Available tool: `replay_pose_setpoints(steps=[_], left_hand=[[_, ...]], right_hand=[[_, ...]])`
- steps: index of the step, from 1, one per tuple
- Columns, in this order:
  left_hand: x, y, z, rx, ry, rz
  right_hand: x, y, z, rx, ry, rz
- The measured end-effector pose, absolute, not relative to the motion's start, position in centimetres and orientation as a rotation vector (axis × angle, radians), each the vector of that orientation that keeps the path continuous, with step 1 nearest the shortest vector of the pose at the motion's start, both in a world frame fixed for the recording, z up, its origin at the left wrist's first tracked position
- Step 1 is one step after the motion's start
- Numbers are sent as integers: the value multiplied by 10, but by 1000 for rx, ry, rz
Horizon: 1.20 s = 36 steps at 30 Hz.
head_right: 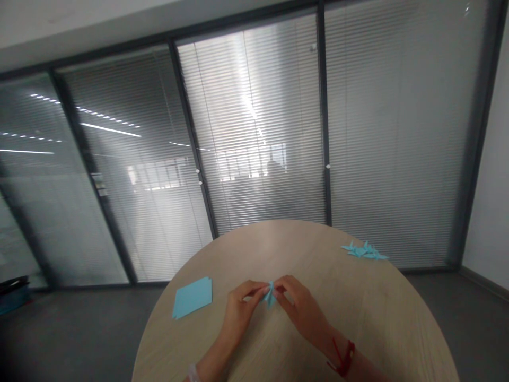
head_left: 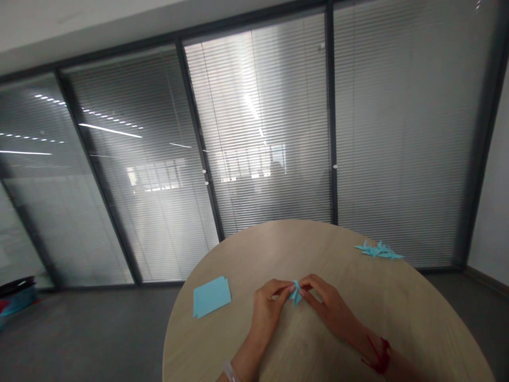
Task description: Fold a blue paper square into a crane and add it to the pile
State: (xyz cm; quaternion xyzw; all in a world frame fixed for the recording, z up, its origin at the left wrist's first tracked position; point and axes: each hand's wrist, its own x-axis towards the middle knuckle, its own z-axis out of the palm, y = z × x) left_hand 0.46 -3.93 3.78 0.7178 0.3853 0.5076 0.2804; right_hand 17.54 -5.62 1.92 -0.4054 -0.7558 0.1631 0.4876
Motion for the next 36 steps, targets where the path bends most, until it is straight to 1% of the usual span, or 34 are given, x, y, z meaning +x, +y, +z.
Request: replay_pose_setpoints(steps=[8, 14, 17, 21, 28, 36], left_hand=[[4, -38, 35, 1996, 1000, 1404], [5, -35, 33, 2032, 1027, 1487], [6, -36, 33, 2006, 953, 1410], [7, -37, 33, 1947, 993, 1330], [10, -36, 32, 1861, 1076, 1296], [7, -28, 29, 1852, 1062, 1202]], right_hand=[[173, -59, 21, -996, -1853, 330], [172, -61, 20, -1008, -1783, 449], [171, -60, 23, -1027, -1748, 517], [171, -59, 25, -1062, -1719, 582], [173, -54, 17, -971, -1617, 845], [178, -45, 18, -1021, -1510, 846]])
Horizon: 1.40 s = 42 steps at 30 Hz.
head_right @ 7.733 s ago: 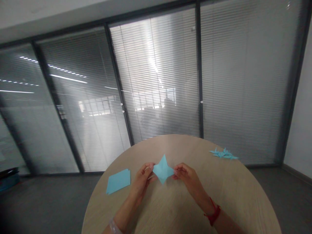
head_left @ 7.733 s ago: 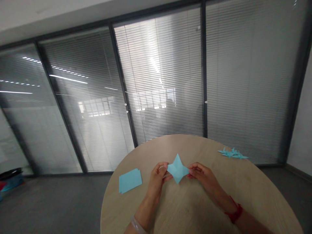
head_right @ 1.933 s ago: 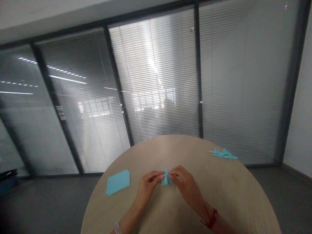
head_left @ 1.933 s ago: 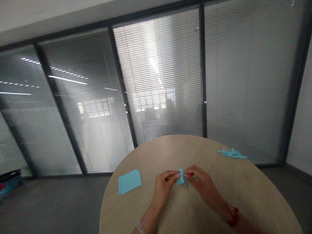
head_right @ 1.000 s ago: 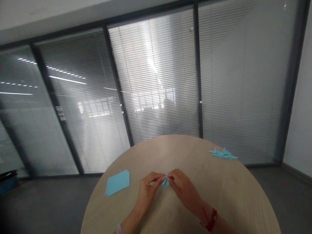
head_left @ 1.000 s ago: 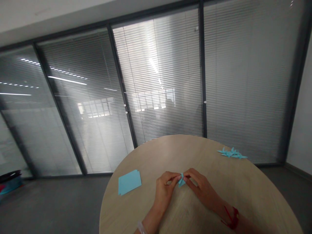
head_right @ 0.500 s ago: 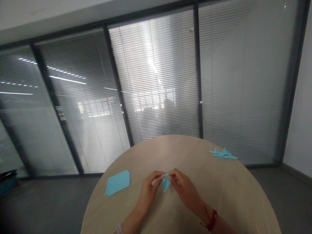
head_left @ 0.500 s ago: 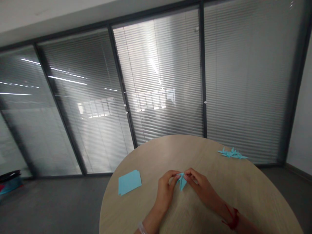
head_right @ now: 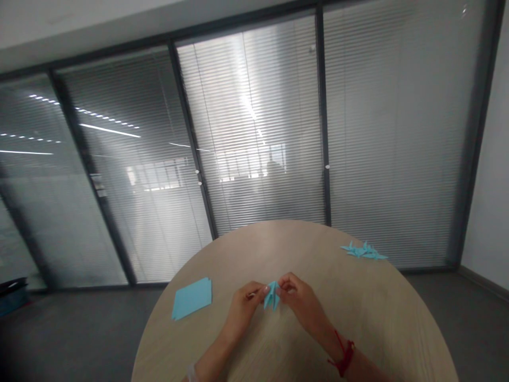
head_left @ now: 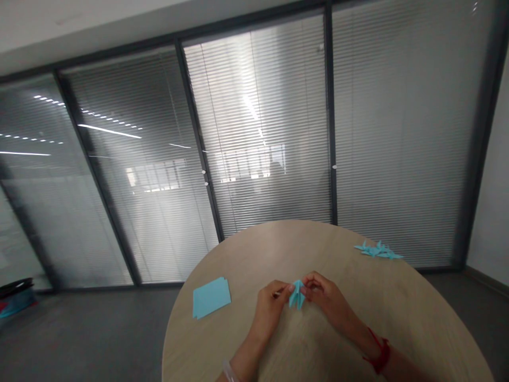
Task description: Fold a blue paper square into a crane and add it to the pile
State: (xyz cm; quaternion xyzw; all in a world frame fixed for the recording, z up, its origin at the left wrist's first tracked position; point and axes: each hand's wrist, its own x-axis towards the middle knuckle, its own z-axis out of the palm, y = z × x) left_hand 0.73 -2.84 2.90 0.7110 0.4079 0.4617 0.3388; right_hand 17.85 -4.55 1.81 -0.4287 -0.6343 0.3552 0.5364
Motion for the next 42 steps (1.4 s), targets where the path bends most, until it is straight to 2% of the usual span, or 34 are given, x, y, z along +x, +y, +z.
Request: replay_pose_setpoints(steps=[11, 20, 23, 29, 36, 42], left_hand=[[11, -25, 22, 1612, 995, 1147], [16, -29, 17, 1523, 760, 1014], [15, -27, 17, 1532, 780, 1035], [10, -19, 17, 1620, 874, 1130], [7, -29, 30, 1818, 1045, 1309], [8, -37, 37, 1866, 1042, 1309]], right_hand=[[179, -35, 7, -954, -1404, 1065], [180, -32, 4, -886, -1325, 1109], [180, -34, 2, -913, -1413, 1022], [181, -46, 14, -926, -1656, 613], [177, -54, 23, -856, -1748, 573], [178, -50, 18, -872, -1750, 479]])
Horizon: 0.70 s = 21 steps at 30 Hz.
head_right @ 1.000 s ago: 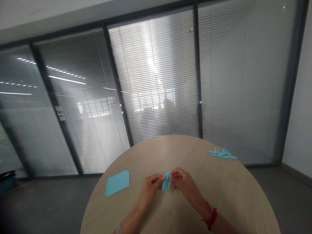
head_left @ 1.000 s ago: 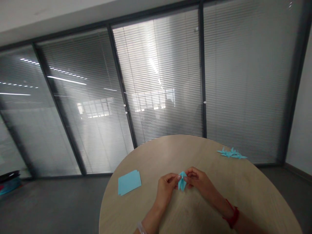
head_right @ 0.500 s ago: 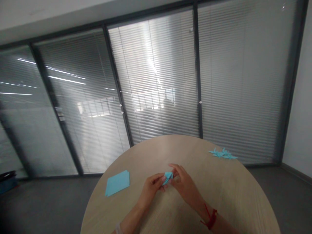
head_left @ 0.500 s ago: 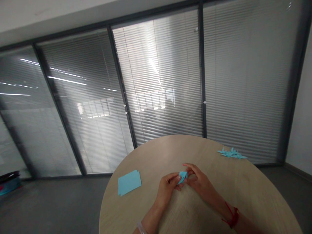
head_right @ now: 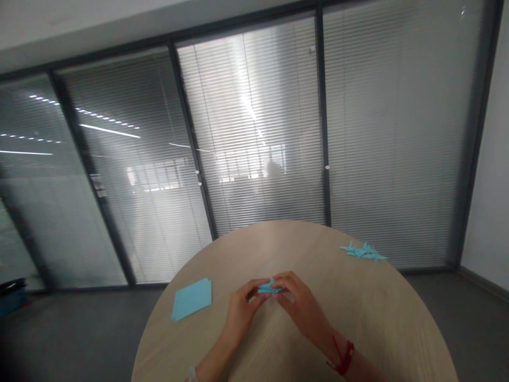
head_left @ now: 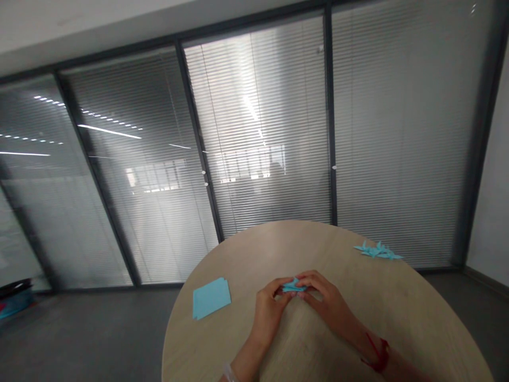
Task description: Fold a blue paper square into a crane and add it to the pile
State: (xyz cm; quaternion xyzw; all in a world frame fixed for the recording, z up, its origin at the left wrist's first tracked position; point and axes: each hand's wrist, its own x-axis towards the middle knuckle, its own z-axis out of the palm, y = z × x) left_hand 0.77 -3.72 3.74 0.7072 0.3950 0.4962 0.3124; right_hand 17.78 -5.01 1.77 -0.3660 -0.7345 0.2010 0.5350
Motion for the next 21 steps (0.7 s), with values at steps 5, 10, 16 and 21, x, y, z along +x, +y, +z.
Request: replay_pose_setpoints(steps=[5, 10, 16, 21], left_hand=[[7, -38, 38, 1873, 1057, 1323], [7, -39, 38, 1914, 1037, 1301], [8, -39, 37, 1876, 980, 1308], [6, -33, 35, 1705, 914, 1338]], right_hand=[[180, -51, 20, -902, -1734, 424], [180, -51, 20, -937, -1740, 368], [181, -49, 18, -958, -1649, 441], [184, -44, 18, -917, -1476, 721]])
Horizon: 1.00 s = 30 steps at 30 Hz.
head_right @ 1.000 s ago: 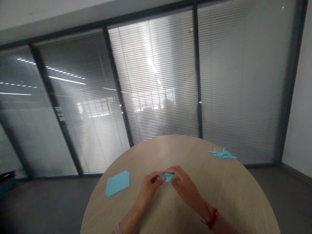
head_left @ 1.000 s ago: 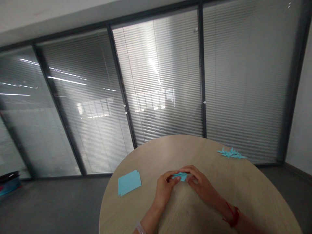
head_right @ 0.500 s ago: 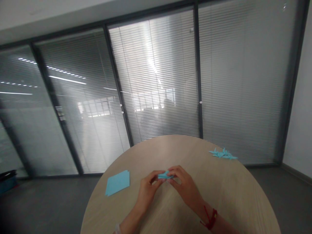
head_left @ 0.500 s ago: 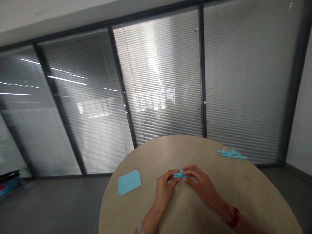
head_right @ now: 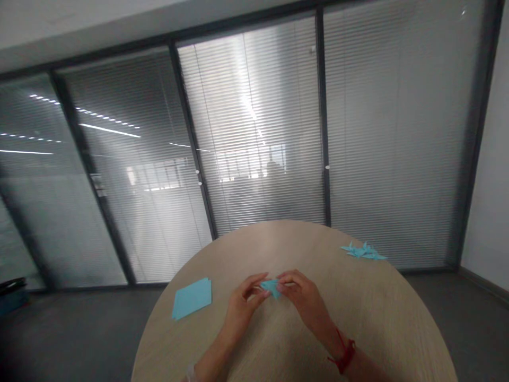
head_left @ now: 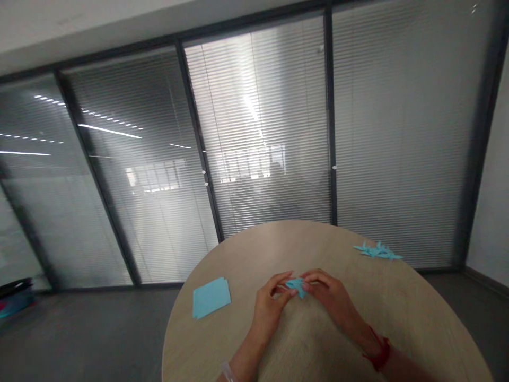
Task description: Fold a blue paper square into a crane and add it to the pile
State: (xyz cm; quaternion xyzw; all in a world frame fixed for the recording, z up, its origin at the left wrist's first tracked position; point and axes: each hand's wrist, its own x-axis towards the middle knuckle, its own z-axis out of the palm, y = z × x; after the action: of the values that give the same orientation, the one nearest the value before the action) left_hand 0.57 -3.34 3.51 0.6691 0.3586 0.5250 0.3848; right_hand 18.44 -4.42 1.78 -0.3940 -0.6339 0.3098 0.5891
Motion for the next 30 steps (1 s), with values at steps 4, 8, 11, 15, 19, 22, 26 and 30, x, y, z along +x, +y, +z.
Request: replay_pose_setpoints(steps=[4, 8, 11, 15, 19, 22, 26, 30], left_hand=[[4, -31, 36, 1596, 835, 1342], [6, -31, 36, 1466, 704, 1308], [9, -33, 36, 1396, 684, 1327], [9, -32, 35, 1406, 770, 1387], [7, -31, 33, 1491, 820, 1378], [8, -31, 31, 1565, 842, 1337], [9, -31, 29, 1679, 884, 1318], [9, -30, 28, 1761, 874, 1306]], right_hand=[[183, -43, 20, -894, -1323, 931], [180, -44, 21, -854, -1195, 1107], [180, -43, 20, -872, -1218, 1109], [181, -42, 18, -920, -1380, 971], [182, -45, 23, -952, -1471, 888], [182, -47, 26, -964, -1485, 892], [179, -48, 26, -915, -1455, 970], [176, -46, 23, -873, -1403, 1065]])
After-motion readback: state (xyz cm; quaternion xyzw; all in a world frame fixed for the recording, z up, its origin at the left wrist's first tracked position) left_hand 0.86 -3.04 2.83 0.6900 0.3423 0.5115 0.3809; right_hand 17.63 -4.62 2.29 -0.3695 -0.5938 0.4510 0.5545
